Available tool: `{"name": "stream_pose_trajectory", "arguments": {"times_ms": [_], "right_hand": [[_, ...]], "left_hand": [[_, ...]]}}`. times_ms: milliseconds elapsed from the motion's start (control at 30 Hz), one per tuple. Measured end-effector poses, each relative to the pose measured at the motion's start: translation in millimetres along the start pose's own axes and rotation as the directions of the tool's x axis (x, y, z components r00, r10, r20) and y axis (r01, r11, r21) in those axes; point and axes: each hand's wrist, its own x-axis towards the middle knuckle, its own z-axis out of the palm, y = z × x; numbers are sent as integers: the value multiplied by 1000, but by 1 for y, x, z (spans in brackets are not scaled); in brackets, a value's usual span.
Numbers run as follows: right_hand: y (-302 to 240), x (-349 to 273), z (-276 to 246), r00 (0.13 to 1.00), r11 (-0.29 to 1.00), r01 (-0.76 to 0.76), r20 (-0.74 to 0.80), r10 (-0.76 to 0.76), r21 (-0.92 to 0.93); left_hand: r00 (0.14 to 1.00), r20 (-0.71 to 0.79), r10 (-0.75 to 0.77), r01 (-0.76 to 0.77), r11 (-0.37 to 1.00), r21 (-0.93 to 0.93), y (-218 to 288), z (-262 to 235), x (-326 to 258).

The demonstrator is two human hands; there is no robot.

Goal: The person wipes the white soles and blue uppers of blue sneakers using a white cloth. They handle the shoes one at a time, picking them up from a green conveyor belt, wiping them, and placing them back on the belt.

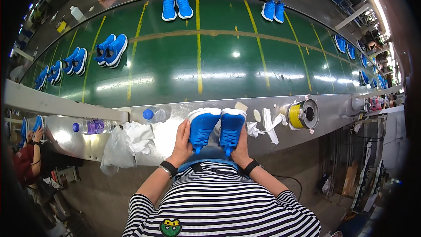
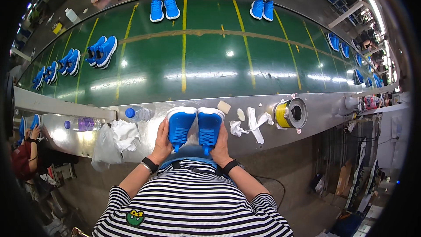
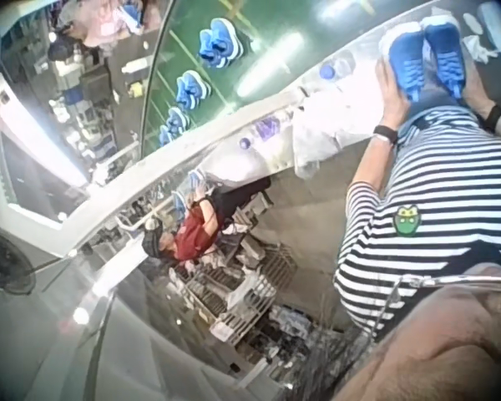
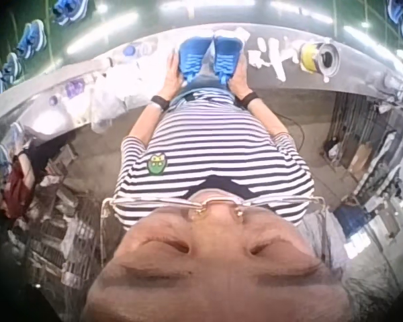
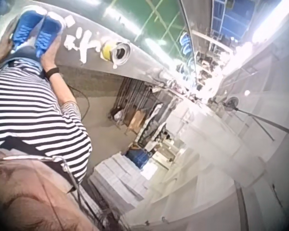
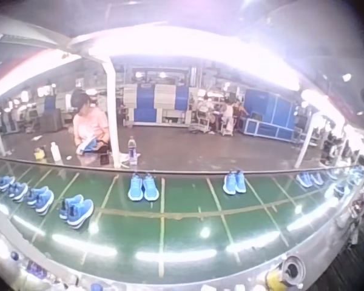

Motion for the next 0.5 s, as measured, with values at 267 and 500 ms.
{"name": "stream_pose_trajectory", "arguments": {"times_ms": [267, 500], "right_hand": [[9, -16, 2, 999, 999, 47, -18, -47, -28], [12, -8, 14, 983, 999, -34, 183, 35, -8]], "left_hand": [[997, -56, 55, -50, 995, 88, -4, -6, -26], [950, 122, -286, 297, 952, -77, 7, -3, -27]]}}
